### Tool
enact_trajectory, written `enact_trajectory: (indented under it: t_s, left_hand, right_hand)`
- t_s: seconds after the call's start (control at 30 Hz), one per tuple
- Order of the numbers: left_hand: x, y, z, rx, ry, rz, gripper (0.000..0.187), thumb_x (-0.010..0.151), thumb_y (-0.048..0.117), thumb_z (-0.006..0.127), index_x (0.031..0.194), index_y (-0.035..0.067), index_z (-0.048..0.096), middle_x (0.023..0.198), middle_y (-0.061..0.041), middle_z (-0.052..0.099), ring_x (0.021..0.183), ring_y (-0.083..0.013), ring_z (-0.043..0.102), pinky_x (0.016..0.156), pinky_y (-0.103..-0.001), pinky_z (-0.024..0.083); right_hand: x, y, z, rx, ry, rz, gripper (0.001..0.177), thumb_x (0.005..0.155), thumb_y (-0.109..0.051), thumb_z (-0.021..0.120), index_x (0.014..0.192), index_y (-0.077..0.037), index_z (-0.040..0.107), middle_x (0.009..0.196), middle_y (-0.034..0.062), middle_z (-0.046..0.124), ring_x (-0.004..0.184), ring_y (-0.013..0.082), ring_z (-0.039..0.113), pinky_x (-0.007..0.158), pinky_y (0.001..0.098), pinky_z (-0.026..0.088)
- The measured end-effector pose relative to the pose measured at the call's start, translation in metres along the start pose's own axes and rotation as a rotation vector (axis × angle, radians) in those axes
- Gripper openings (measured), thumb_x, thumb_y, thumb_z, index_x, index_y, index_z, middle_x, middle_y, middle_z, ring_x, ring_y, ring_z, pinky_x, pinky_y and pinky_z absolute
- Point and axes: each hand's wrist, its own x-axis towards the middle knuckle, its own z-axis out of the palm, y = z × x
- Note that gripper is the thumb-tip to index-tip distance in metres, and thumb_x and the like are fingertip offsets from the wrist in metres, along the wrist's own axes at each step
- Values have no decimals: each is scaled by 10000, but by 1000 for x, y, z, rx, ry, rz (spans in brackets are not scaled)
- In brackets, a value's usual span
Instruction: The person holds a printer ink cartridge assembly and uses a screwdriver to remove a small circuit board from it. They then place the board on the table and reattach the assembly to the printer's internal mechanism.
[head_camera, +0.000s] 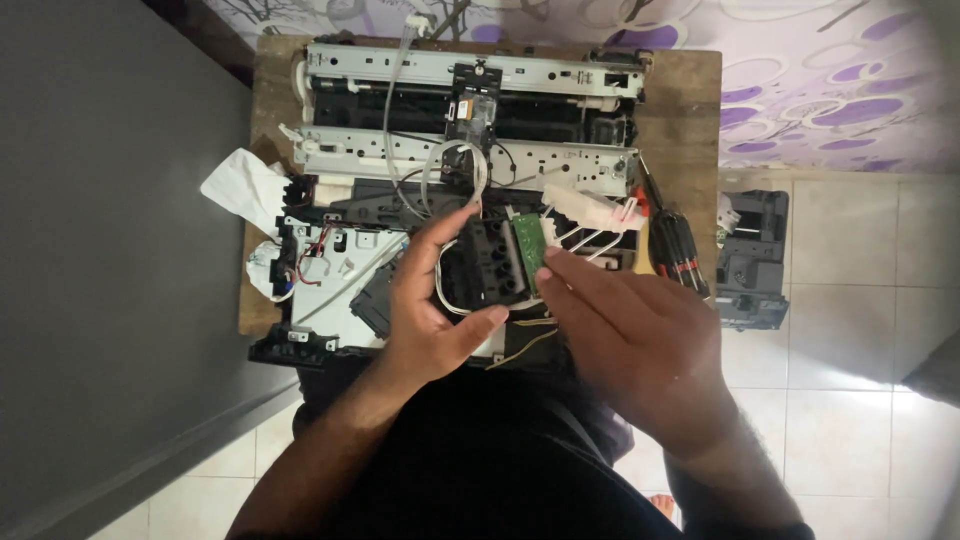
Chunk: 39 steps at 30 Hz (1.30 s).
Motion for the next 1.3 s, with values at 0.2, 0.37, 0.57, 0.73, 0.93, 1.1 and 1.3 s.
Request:
enact_trajectory:
  t_s: [0.2, 0.37, 0.57, 0.73, 0.93, 1.1, 1.3]
  left_hand:
    - [0, -3, 1, 24, 17, 43, 745, 880, 484, 713, 1441, 39, 504, 1426, -150, 597, 1341, -267, 590, 1164, -418, 493]
    - [1, -1, 1, 16, 24, 51, 727, 880, 435, 722, 1444, 31, 504, 1419, -154, 599, 1332, -270, 602, 1149, -410, 512]
    - [1, -4, -2, -56, 49, 26, 716, 847, 348, 757, 1437, 21, 519, 1403, -159, 616, 1293, -265, 634, 1112, -391, 529]
    - [3, 5, -12, 25, 36, 26, 696, 825, 303, 776, 1419, 25, 543, 1424, -163, 619, 1334, -272, 614, 1176, -384, 462]
    - [3, 4, -20, 3, -53, 81, 751, 890, 437, 730, 1465, 31, 467, 1454, -196, 585, 1371, -306, 579, 1208, -476, 482]
    - [3, 3, -14, -64, -16, 75, 738, 860, 422, 740, 1424, 9, 503, 1408, -192, 626, 1326, -302, 620, 1182, -469, 512]
    - [5, 2, -20, -69, -36, 5, 706, 892, 408, 712, 1459, 45, 499, 1449, -151, 588, 1364, -281, 579, 1169, -424, 478]
  right_hand:
    - [4, -2, -11, -103, -126, -52, 160, 994, 27, 658, 1133, -19, 723, 1212, 138, 737, 890, 277, 743, 594, 341, 523]
    - [7, -1, -8, -123, -106, -56, 101, 993, -4, 702, 1080, -37, 740, 1177, 127, 752, 870, 275, 752, 607, 347, 541]
    - [4, 3, 9, 40, -34, 9, 55, 940, -1, 789, 994, -4, 780, 1090, 153, 769, 885, 284, 772, 719, 362, 622]
    - [-4, 3, 18, 158, -11, 98, 113, 966, -50, 691, 1006, 10, 778, 1127, 188, 757, 952, 287, 772, 818, 366, 631]
    - [0, 1, 21, 117, -51, 85, 122, 890, -43, 775, 999, 13, 776, 1079, 161, 775, 935, 268, 770, 788, 364, 635]
    - [5, -3, 15, 51, -30, 59, 101, 896, -51, 749, 984, -17, 785, 1038, 122, 785, 883, 236, 768, 732, 346, 631]
    - [6, -2, 19, 96, -48, 32, 94, 913, -35, 753, 995, 9, 770, 1111, 187, 765, 876, 283, 782, 703, 359, 633]
